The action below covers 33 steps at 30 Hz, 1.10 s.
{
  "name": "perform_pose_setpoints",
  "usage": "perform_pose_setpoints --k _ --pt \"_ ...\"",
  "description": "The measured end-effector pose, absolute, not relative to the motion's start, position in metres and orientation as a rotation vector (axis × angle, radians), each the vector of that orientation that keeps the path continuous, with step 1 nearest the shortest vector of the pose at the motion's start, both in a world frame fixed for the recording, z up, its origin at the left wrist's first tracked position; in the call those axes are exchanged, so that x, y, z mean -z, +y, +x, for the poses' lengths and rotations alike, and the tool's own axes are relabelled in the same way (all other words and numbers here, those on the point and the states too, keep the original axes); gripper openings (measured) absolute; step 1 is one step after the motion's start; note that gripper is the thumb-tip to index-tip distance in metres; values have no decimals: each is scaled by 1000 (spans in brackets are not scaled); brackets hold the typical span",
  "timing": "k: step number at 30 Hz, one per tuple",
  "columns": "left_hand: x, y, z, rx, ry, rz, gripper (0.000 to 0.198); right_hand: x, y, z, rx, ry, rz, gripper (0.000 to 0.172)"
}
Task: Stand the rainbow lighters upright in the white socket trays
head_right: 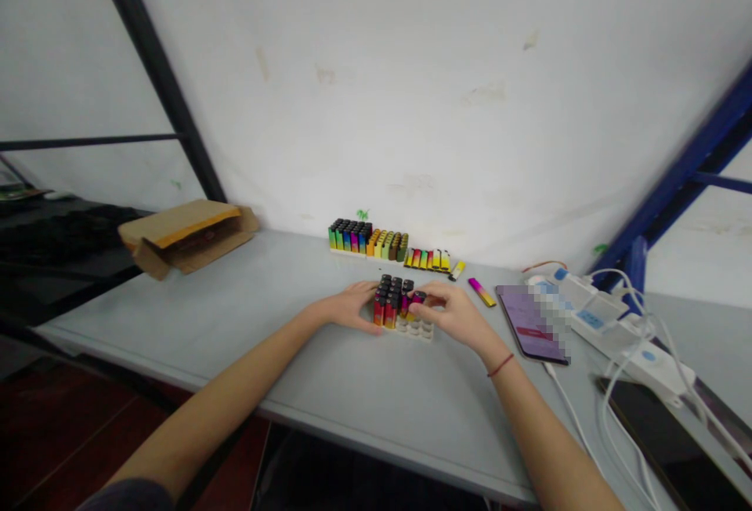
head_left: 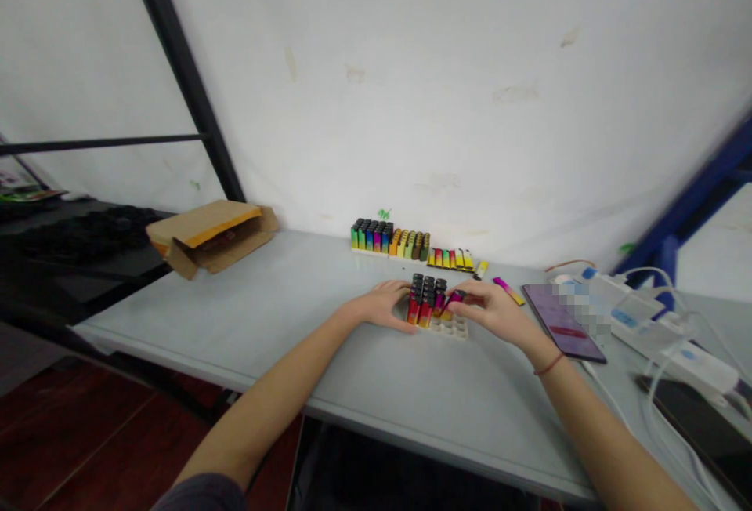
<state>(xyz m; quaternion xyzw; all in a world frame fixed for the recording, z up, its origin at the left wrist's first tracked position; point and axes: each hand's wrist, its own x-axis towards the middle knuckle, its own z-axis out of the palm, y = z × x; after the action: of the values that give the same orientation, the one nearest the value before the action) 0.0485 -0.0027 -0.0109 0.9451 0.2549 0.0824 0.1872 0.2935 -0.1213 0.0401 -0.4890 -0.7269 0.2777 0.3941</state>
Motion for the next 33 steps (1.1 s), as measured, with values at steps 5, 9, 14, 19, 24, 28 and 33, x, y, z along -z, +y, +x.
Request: perform_pose_setpoints --k 5,9,14,19,24,28,33 --pt "10 -3 48 -236 710 2652 93 -33 -125 276 -560 -1824 -1301 27" --pt "9 -4 49 -237 713 2647 92 -34 -130 268 -391 -1942 -1332 15" --pt "8 -5 49 -241 715 2648 92 -34 -130 268 -351 -1959 -1400 22" --pt "9 -5 48 -242 708 2658 93 -33 -131 267 -179 -2059 -1528 22" --pt "9 -3 48 -234 698 2666 93 -34 -124 284 88 -1943 -1645 30" --pt "8 -4 49 -194 725 2669 92 -21 -105 324 389 -1749 -2024 28" --pt "9 -4 49 -200 736 2669 91 2 -91 355 379 -1742 -2441 35"
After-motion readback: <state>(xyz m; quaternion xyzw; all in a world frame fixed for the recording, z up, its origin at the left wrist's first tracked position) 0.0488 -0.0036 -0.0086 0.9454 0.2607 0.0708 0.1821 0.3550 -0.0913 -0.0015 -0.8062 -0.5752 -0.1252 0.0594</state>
